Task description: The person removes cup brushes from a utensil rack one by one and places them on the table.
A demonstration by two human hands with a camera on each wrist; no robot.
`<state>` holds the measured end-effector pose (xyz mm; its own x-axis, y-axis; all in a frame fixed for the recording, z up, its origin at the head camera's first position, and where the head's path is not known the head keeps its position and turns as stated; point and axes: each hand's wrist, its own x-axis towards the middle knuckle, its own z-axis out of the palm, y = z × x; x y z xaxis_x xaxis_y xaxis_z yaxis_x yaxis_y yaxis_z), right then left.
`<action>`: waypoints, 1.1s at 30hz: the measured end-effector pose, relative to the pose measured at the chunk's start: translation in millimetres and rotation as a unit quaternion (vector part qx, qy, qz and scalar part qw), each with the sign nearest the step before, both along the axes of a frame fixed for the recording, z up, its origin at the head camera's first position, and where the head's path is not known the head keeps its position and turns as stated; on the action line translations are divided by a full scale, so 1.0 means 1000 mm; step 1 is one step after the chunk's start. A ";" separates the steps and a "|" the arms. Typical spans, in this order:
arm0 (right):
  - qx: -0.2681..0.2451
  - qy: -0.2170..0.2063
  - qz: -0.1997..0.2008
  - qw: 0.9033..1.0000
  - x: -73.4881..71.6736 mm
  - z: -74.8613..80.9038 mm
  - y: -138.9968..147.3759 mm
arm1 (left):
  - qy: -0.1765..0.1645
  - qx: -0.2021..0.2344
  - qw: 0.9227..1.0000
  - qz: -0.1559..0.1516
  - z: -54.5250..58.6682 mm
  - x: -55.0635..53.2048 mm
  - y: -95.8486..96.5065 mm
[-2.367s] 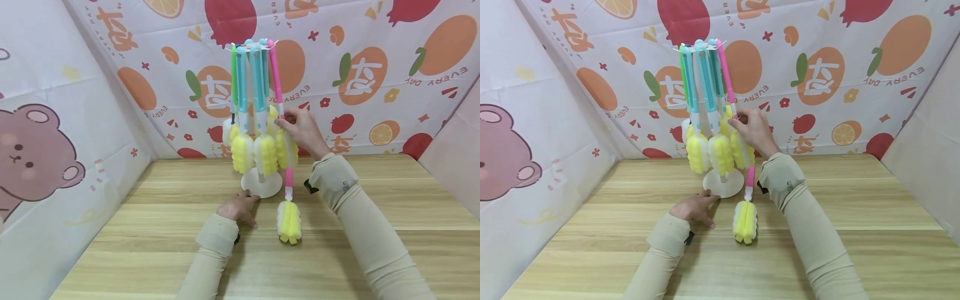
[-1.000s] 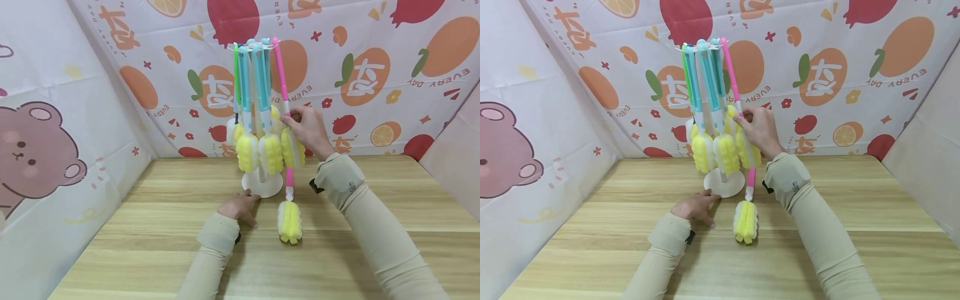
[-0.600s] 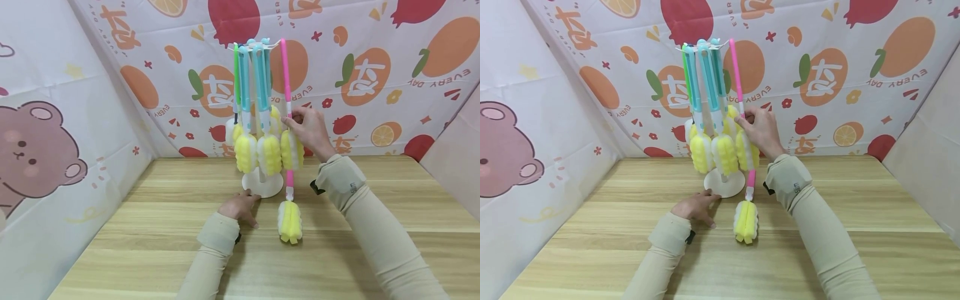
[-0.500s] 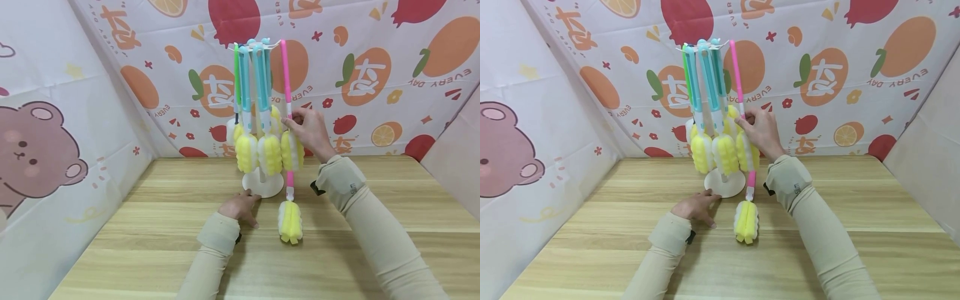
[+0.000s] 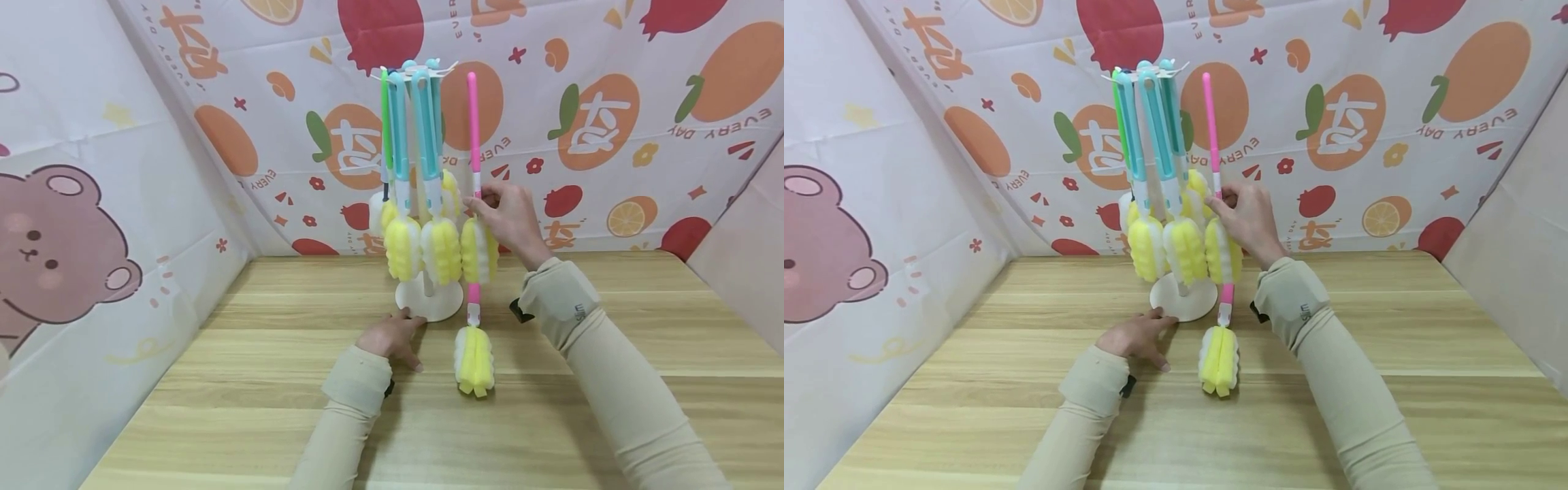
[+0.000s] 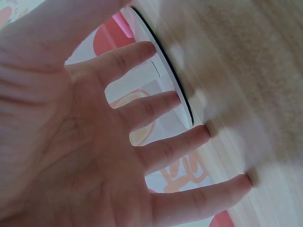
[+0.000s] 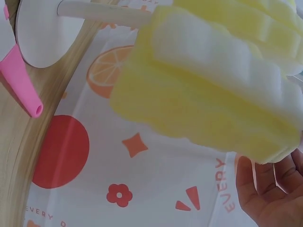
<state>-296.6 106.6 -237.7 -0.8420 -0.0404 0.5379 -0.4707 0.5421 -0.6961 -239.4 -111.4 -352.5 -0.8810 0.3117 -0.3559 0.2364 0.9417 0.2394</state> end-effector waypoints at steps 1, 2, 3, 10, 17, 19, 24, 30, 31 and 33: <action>0.000 -0.001 0.000 1.000 0.000 0.000 0.000 | -0.001 0.001 1.000 0.001 0.000 0.000 0.000; 0.001 -0.001 -0.001 1.000 0.000 0.000 0.001 | -0.001 0.002 1.000 0.001 0.000 0.000 -0.001; 0.001 -0.002 0.000 1.000 0.000 0.000 0.001 | -0.001 0.003 1.000 0.001 0.000 0.000 -0.001; 0.000 -0.010 -0.002 1.000 0.001 -0.002 0.002 | 0.002 0.005 1.000 -0.004 0.000 0.000 -0.001; -0.001 -0.017 -0.007 1.000 0.002 -0.003 0.003 | 0.000 0.007 1.000 -0.005 -0.001 0.000 -0.001; -0.001 -0.022 -0.008 1.000 0.002 -0.004 0.004 | -0.002 0.009 1.000 -0.004 -0.001 0.000 -0.001; -0.003 -0.036 -0.011 0.999 0.001 -0.006 0.006 | -0.004 0.014 1.000 0.000 -0.001 0.000 -0.001; -0.003 -0.051 -0.012 0.999 0.001 -0.008 0.009 | -0.007 0.012 1.000 0.002 0.000 0.000 -0.001; -0.002 -0.053 -0.012 0.999 0.001 -0.008 0.009 | -0.007 0.011 1.000 0.002 0.000 0.000 -0.001; 0.001 -0.054 -0.013 0.998 0.001 -0.009 0.010 | -0.008 0.011 1.000 0.003 0.000 -0.001 0.000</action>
